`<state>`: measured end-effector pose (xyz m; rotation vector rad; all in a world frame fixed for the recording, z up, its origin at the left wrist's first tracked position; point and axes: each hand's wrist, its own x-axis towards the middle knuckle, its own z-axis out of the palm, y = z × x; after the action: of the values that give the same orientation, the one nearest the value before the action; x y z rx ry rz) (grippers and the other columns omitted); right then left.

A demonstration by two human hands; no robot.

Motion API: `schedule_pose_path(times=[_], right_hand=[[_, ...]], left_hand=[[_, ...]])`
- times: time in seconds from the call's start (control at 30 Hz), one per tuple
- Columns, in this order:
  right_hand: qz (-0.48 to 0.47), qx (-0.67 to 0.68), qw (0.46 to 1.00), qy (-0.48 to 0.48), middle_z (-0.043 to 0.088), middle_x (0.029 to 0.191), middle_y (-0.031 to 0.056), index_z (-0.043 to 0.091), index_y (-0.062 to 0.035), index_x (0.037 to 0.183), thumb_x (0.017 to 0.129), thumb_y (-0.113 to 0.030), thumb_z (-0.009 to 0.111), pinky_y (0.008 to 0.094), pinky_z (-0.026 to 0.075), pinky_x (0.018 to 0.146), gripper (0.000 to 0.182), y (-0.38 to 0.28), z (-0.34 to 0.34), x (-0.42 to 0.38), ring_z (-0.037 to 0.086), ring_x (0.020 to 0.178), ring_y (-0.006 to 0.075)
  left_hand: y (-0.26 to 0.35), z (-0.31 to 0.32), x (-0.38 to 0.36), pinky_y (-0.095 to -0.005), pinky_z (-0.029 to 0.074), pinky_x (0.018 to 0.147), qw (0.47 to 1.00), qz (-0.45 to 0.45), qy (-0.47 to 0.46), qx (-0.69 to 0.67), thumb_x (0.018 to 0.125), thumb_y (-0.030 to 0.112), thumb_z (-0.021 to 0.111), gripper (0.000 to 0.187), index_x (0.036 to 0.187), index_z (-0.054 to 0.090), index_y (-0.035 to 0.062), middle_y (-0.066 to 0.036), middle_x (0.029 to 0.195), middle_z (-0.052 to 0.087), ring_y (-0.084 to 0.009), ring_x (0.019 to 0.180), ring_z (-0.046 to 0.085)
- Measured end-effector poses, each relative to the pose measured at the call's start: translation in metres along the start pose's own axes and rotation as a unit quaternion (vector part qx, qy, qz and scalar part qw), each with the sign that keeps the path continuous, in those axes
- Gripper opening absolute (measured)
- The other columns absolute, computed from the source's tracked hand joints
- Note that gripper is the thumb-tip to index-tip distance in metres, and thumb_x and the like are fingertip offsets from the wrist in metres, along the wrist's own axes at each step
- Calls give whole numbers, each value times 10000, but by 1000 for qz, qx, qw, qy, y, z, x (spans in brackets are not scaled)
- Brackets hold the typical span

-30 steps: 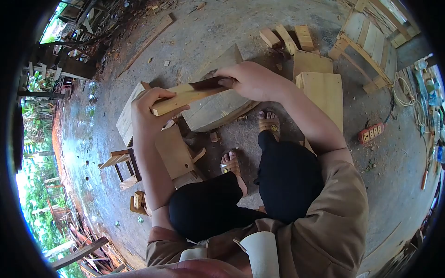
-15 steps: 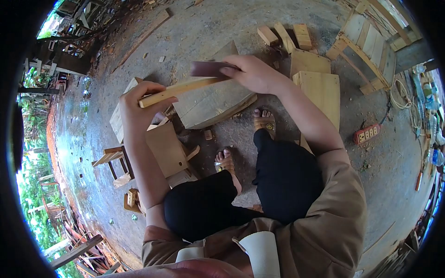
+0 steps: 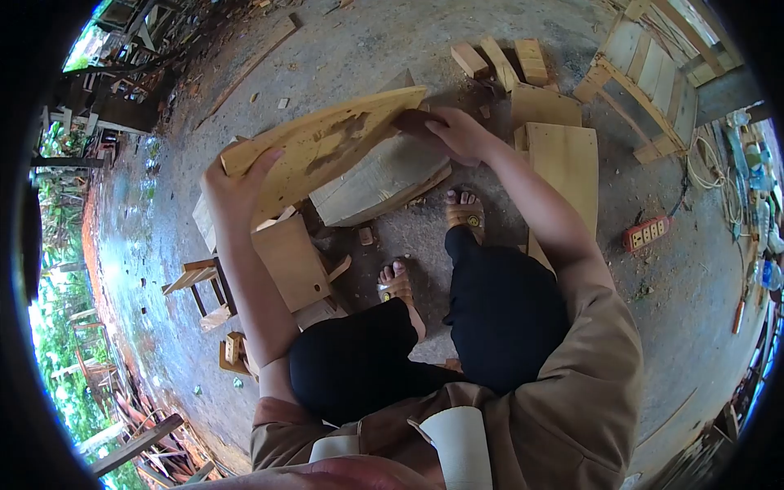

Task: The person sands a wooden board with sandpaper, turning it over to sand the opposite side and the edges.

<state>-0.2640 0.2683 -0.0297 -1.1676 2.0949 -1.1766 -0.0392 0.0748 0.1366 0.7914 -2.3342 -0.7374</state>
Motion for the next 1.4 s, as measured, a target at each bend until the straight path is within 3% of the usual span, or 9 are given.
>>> schedule_pose_path(times=[0.23,0.4,0.6,0.8,0.87,0.97,1.2,1.27,1.4], right_hand=[[58,-46,997,-6,571,975,199,532,6,1034,855,-198,452,354,404,803,283,11,-10,8,532,961,332],[23,48,961,271,559,1018,210,489,-44,1144,883,-217,431,345,394,828,319,12,12,19,518,997,334],[-7,227,965,134,468,1221,159,398,-110,1255,906,-173,400,313,325,950,355,-68,77,41,430,1155,261],[-237,170,951,98,309,1350,156,405,-107,1251,907,-120,368,301,179,1039,347,-139,66,12,193,1295,258],[-244,186,945,116,350,1317,178,412,-88,1239,902,-131,386,315,240,1016,341,-132,69,14,271,1260,291],[-121,259,947,146,540,984,72,430,-6,1178,923,-187,386,255,414,801,316,-98,68,28,492,915,107],[34,276,944,176,521,1139,159,403,2,1220,912,-152,383,291,358,902,345,-60,56,39,475,1081,206],[-171,178,947,207,451,1231,177,398,-21,1233,916,-141,363,300,295,962,341,-91,54,31,392,1181,232],[-225,165,946,161,378,1302,167,397,-49,1242,913,-131,358,313,234,1004,341,-124,45,19,293,1253,261]], left_hand=[[-1,1,1,-269,451,566,999,-33,39,4,672,283,734,324,776,643,-10,-81,653,625,-142,584,586],[7,-7,3,-294,458,637,995,-98,-22,15,753,258,657,379,959,594,-53,-125,745,632,-188,683,603],[19,9,-13,-294,448,726,999,-1,22,-28,805,171,575,470,1180,420,-67,-162,851,616,-180,804,594],[30,15,-18,-283,455,659,996,26,46,-69,802,133,566,290,1010,506,-59,-151,783,609,-185,725,602],[29,14,-20,-279,452,631,995,52,50,-67,802,129,566,241,958,519,-49,-147,753,604,-177,690,597],[29,11,-21,-269,435,578,995,48,26,-88,805,131,568,195,902,519,-31,-139,694,589,-157,637,579],[37,15,-26,-248,414,510,993,76,6,-96,814,132,565,181,909,524,-17,-111,637,578,-119,555,557],[45,16,-24,-245,413,506,988,86,17,-125,816,131,563,178,912,525,-14,-105,632,579,-115,550,560],[48,17,-26,-243,417,512,989,91,-11,-118,819,130,561,179,928,526,-8,-109,635,585,-127,555,574]])
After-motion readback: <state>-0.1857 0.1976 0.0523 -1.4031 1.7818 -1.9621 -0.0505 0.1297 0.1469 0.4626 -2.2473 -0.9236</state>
